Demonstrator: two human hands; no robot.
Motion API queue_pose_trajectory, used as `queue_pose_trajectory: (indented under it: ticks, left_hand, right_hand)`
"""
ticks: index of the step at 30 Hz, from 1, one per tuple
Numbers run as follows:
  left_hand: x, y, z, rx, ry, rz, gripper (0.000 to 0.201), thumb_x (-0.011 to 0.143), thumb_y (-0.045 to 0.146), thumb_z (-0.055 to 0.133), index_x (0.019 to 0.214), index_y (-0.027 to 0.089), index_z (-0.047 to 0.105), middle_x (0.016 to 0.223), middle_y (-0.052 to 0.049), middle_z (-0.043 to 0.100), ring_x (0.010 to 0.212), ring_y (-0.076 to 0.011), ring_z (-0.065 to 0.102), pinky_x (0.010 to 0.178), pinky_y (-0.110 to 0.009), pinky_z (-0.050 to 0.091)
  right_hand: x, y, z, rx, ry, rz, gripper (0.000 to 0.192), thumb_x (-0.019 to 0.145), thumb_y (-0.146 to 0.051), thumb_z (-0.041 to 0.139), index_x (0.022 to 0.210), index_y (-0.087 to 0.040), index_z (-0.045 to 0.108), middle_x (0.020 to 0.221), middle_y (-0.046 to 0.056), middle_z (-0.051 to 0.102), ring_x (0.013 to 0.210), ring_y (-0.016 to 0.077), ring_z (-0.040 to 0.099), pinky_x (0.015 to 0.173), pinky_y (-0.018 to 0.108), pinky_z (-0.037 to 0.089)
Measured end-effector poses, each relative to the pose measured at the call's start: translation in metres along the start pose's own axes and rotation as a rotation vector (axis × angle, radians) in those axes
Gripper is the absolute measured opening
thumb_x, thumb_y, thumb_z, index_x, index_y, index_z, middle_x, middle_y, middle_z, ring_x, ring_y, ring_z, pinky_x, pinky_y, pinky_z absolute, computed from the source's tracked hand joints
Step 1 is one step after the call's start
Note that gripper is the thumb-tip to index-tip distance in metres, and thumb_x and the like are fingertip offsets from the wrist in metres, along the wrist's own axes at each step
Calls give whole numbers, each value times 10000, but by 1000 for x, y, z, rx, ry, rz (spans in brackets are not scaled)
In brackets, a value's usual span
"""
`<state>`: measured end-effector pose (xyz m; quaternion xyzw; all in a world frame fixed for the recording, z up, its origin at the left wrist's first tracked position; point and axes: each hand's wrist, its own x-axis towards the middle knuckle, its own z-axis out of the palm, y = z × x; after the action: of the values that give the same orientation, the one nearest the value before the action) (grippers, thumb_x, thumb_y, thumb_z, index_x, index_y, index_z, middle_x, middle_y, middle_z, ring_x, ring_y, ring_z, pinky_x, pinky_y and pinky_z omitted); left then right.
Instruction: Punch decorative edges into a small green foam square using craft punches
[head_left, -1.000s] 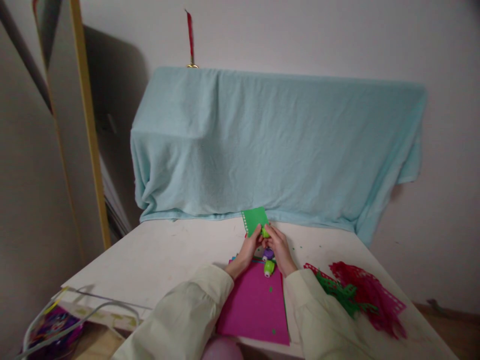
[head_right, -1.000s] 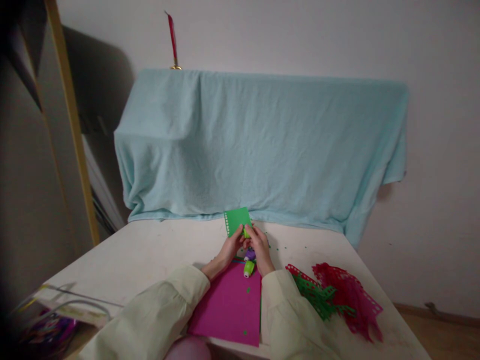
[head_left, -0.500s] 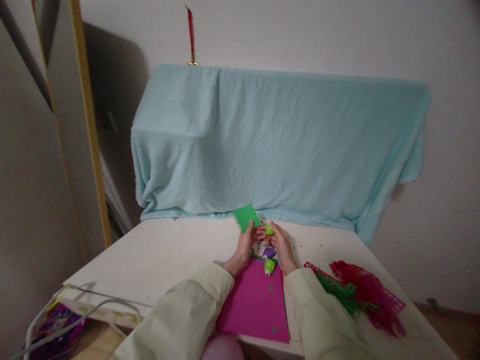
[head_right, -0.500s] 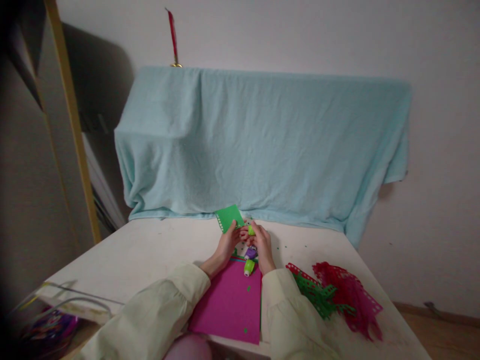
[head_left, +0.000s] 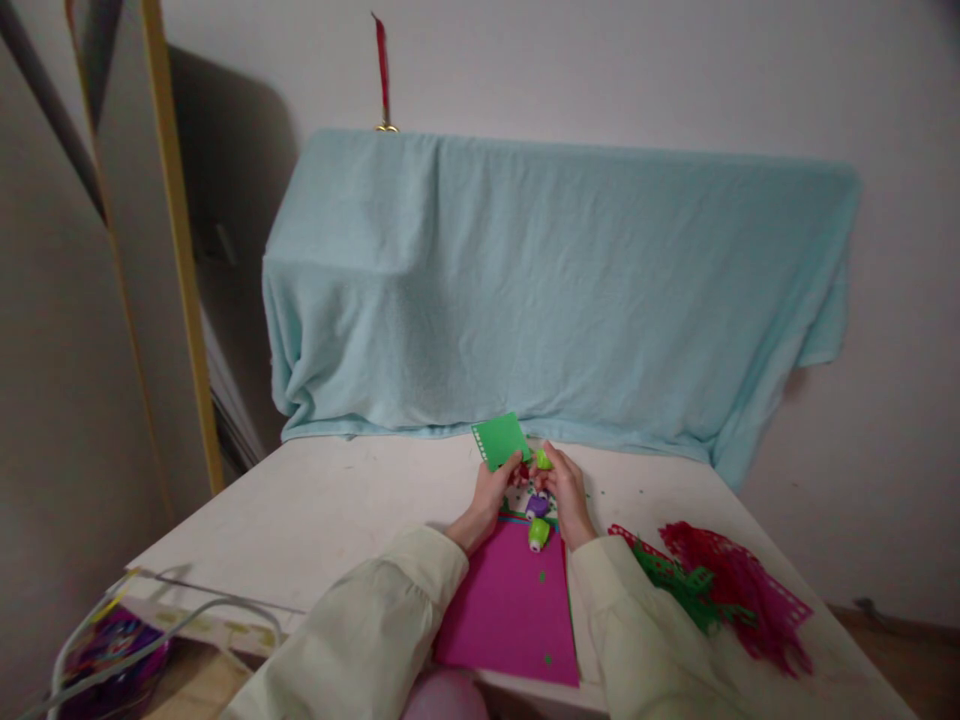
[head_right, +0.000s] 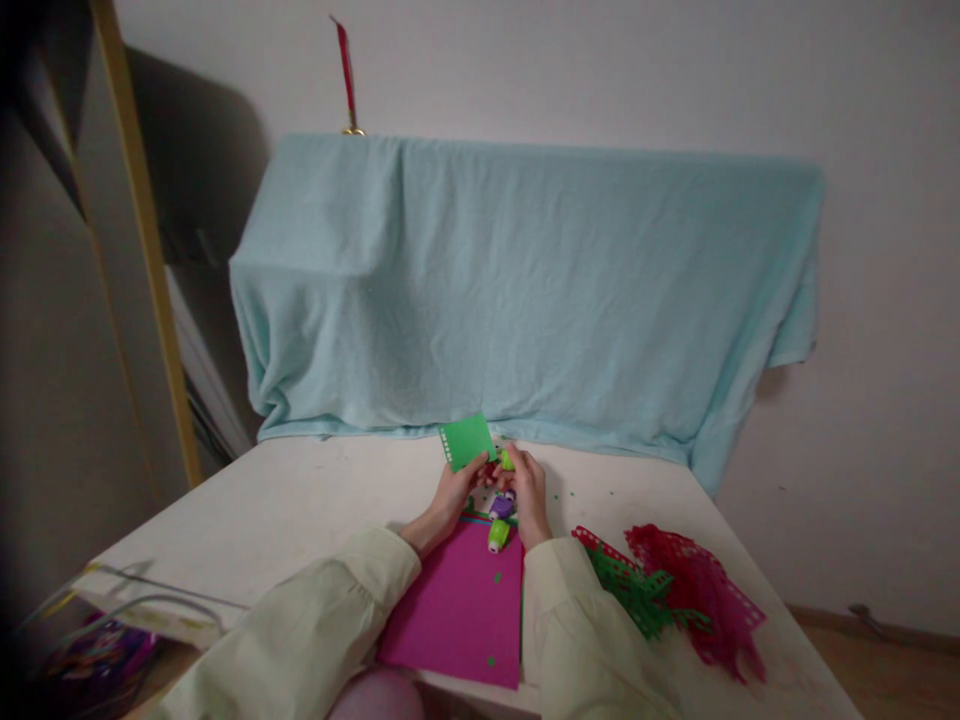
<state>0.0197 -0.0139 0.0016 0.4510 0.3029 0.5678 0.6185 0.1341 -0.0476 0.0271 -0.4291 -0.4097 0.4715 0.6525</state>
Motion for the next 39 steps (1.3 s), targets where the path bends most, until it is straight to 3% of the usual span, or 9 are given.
queue_pose_trajectory:
  ticks: [11,17,39]
  left_hand:
    - [-1,1,1,-59,-91,-59,218,687,311,582,540,151,560,567,-38,579,576,-146,542,631,-270,422]
    - [1,-5,-2,-20,-55,-48,216,700,305,572,572,135,606,588,-57,597,598,-157,557,632,-271,422]
    - [2,-8,-3,-63,-43,-91,187,682,283,596,682,111,670,574,-44,603,575,-156,572,635,-273,432]
  right_hand:
    - [-2,-1,2,-61,-41,-27,369,763,-559,633,735,-193,596,633,10,650,460,120,523,465,245,368]
    - [-1,-2,0,-23,-1,4,375,764,-562,626,796,-188,622,651,22,659,470,130,533,479,252,396]
    - [5,4,-6,53,9,86,393,762,-563,627,738,-171,616,644,43,653,449,132,519,465,266,393]
